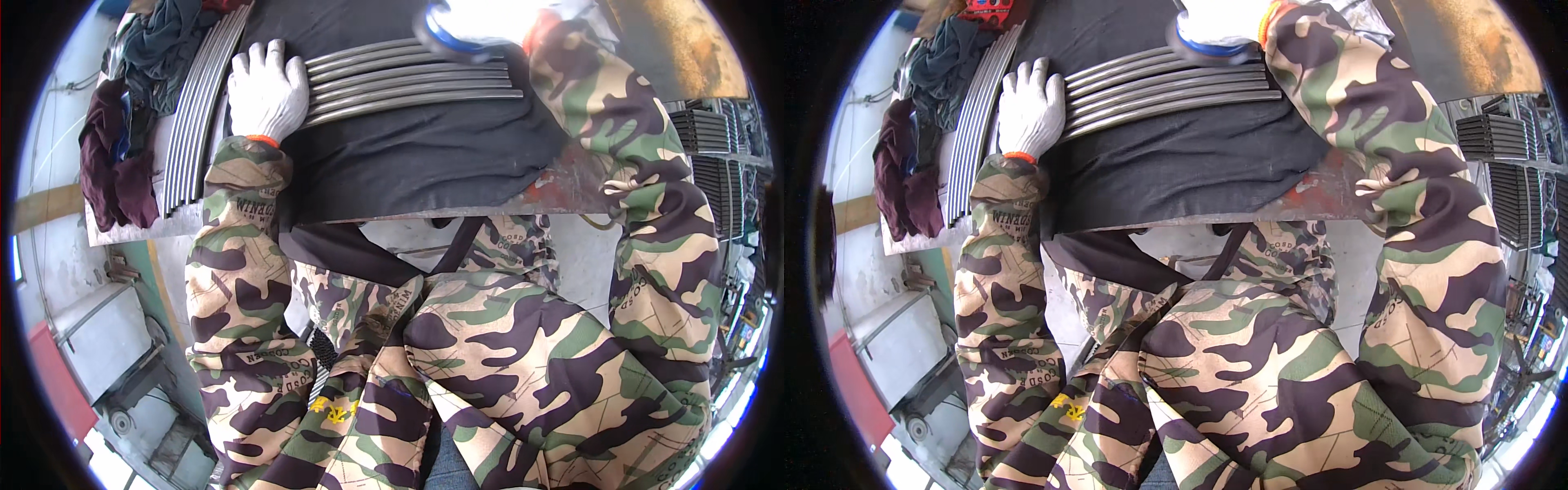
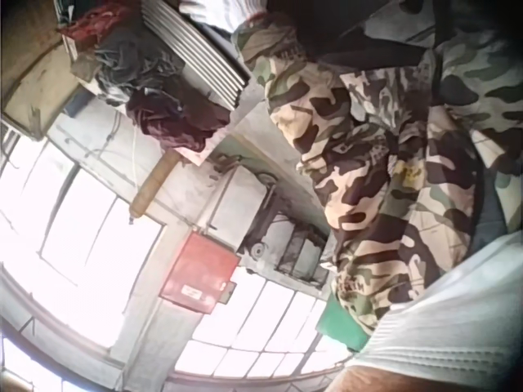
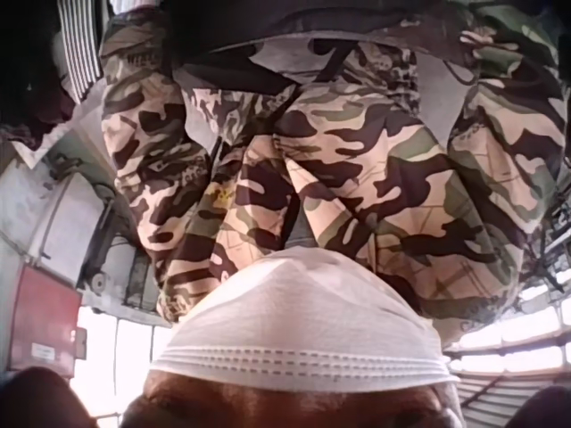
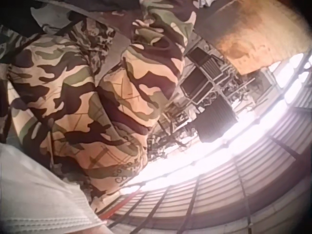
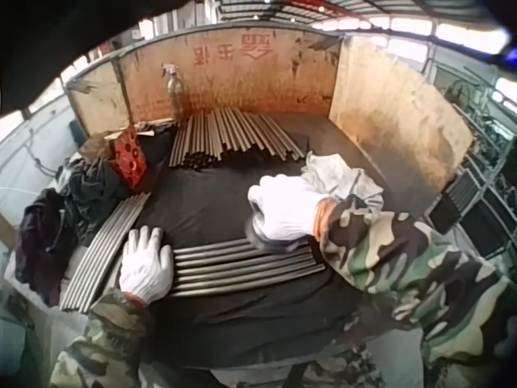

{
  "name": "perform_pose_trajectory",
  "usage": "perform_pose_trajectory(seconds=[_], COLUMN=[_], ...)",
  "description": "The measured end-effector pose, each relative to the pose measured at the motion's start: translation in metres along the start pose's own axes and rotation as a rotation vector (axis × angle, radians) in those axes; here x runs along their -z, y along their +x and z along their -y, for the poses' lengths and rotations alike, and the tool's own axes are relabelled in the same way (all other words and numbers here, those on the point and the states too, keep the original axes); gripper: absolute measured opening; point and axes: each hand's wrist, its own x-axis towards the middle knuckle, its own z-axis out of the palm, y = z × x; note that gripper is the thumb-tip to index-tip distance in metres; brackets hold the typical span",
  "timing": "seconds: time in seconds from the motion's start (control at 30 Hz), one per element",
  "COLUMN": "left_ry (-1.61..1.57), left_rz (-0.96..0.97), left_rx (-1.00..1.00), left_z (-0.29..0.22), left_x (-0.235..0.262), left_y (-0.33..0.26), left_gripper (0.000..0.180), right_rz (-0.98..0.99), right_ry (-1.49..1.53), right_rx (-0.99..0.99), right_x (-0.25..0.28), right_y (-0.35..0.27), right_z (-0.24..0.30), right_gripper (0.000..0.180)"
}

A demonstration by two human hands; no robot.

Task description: Sanding the surface of a bundle of metal tubes using a pneumatic orbital sander at a workbench.

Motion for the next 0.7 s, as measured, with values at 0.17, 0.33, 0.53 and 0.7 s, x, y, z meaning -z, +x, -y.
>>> perform_pose_trajectory(seconds=[0.17, 0.33, 0.53, 0.7], left_ry=[0.069, 0.005, 0.053, 0.055], left_rz=[0.066, 0.064, 0.091, 0.079], left_rx=[-0.034, -0.028, -0.022, -0.023], left_z=[0.011, -0.005, 0.016, 0.012], left_x=[0.002, -0.027, -0.014, -0.02], left_y=[0.006, 0.014, 0.004, 0.011], left_gripper=[0.019, 0.019, 0.019, 0.018], right_rz=[0.007, 0.061, -0.051, -0.053], right_ry=[0.059, 0.058, 0.051, 0.009], right_rx=[0.031, 0.021, 0.086, 0.07], right_x=[0.012, 0.009, 0.011, 0.005], right_y=[-0.005, -0.025, -0.024, -0.028], right_z=[0.002, -0.007, -0.003, -0.017], right_gripper=[0.023, 0.021, 0.02, 0.022])
